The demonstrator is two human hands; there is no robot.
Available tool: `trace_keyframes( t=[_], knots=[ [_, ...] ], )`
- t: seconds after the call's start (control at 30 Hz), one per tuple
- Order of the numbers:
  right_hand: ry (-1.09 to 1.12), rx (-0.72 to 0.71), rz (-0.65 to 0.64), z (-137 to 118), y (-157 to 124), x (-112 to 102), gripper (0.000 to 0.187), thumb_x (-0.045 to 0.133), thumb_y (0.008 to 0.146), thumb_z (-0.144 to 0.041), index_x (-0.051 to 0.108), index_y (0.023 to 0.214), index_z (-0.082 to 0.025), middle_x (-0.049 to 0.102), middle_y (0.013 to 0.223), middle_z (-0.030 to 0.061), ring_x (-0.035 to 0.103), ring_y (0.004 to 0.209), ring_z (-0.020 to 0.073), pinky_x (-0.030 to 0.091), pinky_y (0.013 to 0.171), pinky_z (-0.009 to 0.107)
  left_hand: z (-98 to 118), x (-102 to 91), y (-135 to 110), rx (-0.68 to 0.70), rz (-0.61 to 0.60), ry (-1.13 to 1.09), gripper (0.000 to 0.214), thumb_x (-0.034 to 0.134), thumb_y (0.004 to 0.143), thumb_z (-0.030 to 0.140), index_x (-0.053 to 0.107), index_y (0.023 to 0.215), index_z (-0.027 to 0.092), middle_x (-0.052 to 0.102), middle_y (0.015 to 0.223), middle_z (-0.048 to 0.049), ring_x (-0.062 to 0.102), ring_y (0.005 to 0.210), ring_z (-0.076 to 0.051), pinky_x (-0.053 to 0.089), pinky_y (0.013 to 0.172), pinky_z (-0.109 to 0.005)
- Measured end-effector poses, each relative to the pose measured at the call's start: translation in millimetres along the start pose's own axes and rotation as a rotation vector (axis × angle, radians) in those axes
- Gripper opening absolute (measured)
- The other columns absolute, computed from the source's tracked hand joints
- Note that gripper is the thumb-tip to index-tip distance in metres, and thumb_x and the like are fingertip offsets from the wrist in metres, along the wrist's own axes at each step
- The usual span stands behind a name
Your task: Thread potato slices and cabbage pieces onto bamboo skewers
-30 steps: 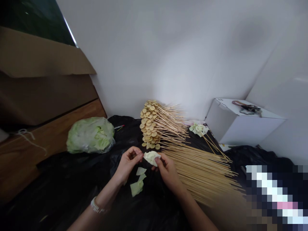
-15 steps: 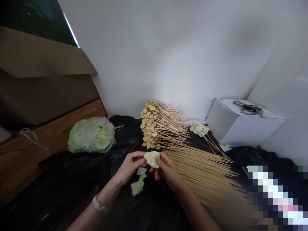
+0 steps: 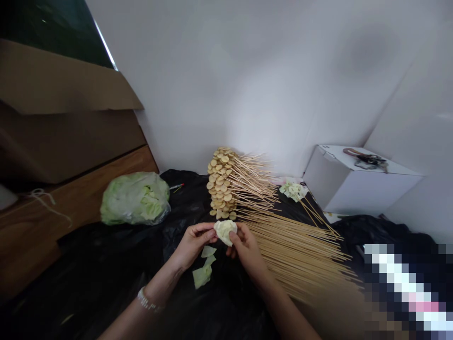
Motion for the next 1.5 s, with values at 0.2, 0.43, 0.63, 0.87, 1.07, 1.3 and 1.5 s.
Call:
trace_keyframes(
  t=[0.2,0.43,0.63,0.87,1.07,1.3,1.5],
  knots=[
    [-0.044,-0.036,0.073,2,1,-1,0.042,0.067,0.076,-0.051,0.054,0.102,-0.021,0.067,0.086,0.0029,0.057,0.056,0.0117,0.043,0.047,0.023,1,1.9,-3,-0.031,-0.004,0.002,0.033,0.082,0.063,0.03,0.074,0.09,0.012,0.073,0.081,-0.0061,0.064,0.065,-0.012,0.052,0.067,-0.025],
    [0.099,0.073,0.047,0,-1,1,0.047,0.073,0.071,-0.051,0.053,0.099,-0.019,0.063,0.071,-0.0018,0.053,0.047,0.0081,0.04,0.043,0.019,5,5.6,-5,-0.004,-0.097,0.034,0.032,0.084,0.06,0.022,0.072,0.089,0.014,0.072,0.082,-0.004,0.065,0.073,-0.013,0.051,0.07,-0.024],
    [0.199,0.135,-0.009,-2,-2,2,0.046,0.074,0.071,-0.049,0.054,0.099,-0.018,0.06,0.069,-0.0028,0.048,0.046,0.0057,0.037,0.043,0.018,-3,5.1,-4,-0.031,-0.132,-0.001,0.034,0.08,0.067,0.028,0.072,0.097,0.014,0.073,0.088,-0.0062,0.065,0.074,-0.013,0.052,0.072,-0.025],
    [-0.545,-0.492,0.394,-12,-8,-6,0.046,0.069,0.078,-0.042,0.053,0.116,-0.021,0.061,0.109,0.0101,0.059,0.093,0.0226,0.049,0.074,0.037,-1,6.4,-2,0.047,0.023,0.039,0.034,0.08,0.065,0.031,0.072,0.093,0.013,0.072,0.087,-0.006,0.066,0.075,-0.015,0.054,0.074,-0.028],
    [-0.985,-0.767,0.251,-9,-15,4,0.01,0.063,0.085,-0.027,0.062,0.094,-0.022,0.061,0.091,0.0062,0.054,0.09,0.0212,0.044,0.081,0.038,-3,8.2,-2,0.086,0.055,0.057,0.03,0.083,0.061,0.028,0.069,0.084,0.014,0.07,0.08,-0.0039,0.065,0.071,-0.015,0.053,0.07,-0.028],
    [-0.789,-0.585,0.189,-3,-8,1,0.007,0.055,0.089,-0.025,0.059,0.085,-0.021,0.058,0.084,0.0043,0.054,0.082,0.0183,0.045,0.069,0.03,-5,11.0,-3,0.131,0.06,0.103,0.028,0.082,0.06,0.025,0.067,0.081,0.014,0.068,0.079,-0.0036,0.063,0.072,-0.014,0.052,0.07,-0.026],
    [-0.754,-0.561,0.164,-5,-9,3,0.01,0.053,0.09,-0.026,0.058,0.083,-0.021,0.056,0.082,0.0036,0.053,0.079,0.0174,0.044,0.067,0.029,0,14.0,-5,0.162,0.089,0.14,0.025,0.079,0.062,0.027,0.065,0.079,0.015,0.065,0.077,-0.0027,0.061,0.071,-0.013,0.05,0.065,-0.023]
  ],
)
Point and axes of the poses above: each hand's wrist, its own y-axis towards the middle knuckle, its own x-axis out of the palm, z = x × y, the point moved 2 cm from there along y, towards the middle knuckle
